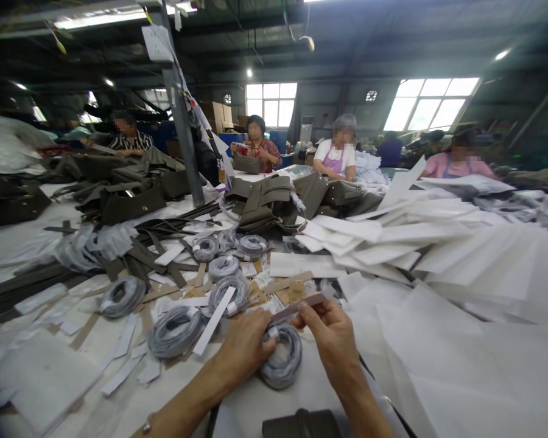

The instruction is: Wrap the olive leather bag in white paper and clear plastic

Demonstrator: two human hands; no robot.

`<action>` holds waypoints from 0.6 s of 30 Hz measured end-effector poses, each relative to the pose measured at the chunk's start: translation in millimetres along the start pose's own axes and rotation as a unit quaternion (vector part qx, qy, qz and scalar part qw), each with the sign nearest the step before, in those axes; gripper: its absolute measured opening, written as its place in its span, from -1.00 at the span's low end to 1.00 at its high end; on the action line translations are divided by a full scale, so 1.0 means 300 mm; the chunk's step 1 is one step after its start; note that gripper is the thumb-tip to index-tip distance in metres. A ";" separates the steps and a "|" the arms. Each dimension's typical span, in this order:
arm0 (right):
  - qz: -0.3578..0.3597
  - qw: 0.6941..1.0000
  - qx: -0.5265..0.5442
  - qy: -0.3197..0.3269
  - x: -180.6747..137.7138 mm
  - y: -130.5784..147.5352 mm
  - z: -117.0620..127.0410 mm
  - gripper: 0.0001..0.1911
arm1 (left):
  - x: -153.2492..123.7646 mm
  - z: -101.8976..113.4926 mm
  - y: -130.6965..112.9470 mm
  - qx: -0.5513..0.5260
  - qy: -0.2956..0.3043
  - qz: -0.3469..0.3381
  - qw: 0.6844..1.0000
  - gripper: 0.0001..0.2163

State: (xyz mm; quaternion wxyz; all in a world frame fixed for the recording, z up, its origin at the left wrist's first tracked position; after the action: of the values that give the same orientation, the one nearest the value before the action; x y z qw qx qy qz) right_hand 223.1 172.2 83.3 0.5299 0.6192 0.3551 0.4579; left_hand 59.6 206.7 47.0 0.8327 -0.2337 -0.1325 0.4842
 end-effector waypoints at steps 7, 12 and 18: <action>-0.020 1.000 0.008 0.004 0.002 0.014 0.009 -0.60 | -0.010 0.086 -0.018 -0.083 0.025 -0.044 0.995 -0.62; -0.035 0.998 0.050 -0.017 0.003 0.001 0.016 -0.61 | 0.011 0.167 0.037 -0.098 0.036 -0.028 0.994 -0.74; -0.050 0.994 0.092 -0.023 0.004 -0.041 0.031 -0.62 | 0.003 0.151 0.056 -0.050 0.054 0.006 0.997 -0.77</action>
State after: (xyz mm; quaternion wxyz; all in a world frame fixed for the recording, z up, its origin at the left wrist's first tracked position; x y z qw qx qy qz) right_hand 232.7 172.4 71.3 0.5007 0.6571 0.4146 0.3817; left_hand 27.3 226.6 77.2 0.8231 -0.3017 -0.1098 0.4685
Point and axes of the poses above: each hand's wrist, its own x-axis towards the middle knuckle, its own z-axis out of the back of the hand, y = z × x, the point moved 8 cm from there along x, towards the middle knuckle, and after that the axes turned 6 degrees about -x, right-handed, at the moved point
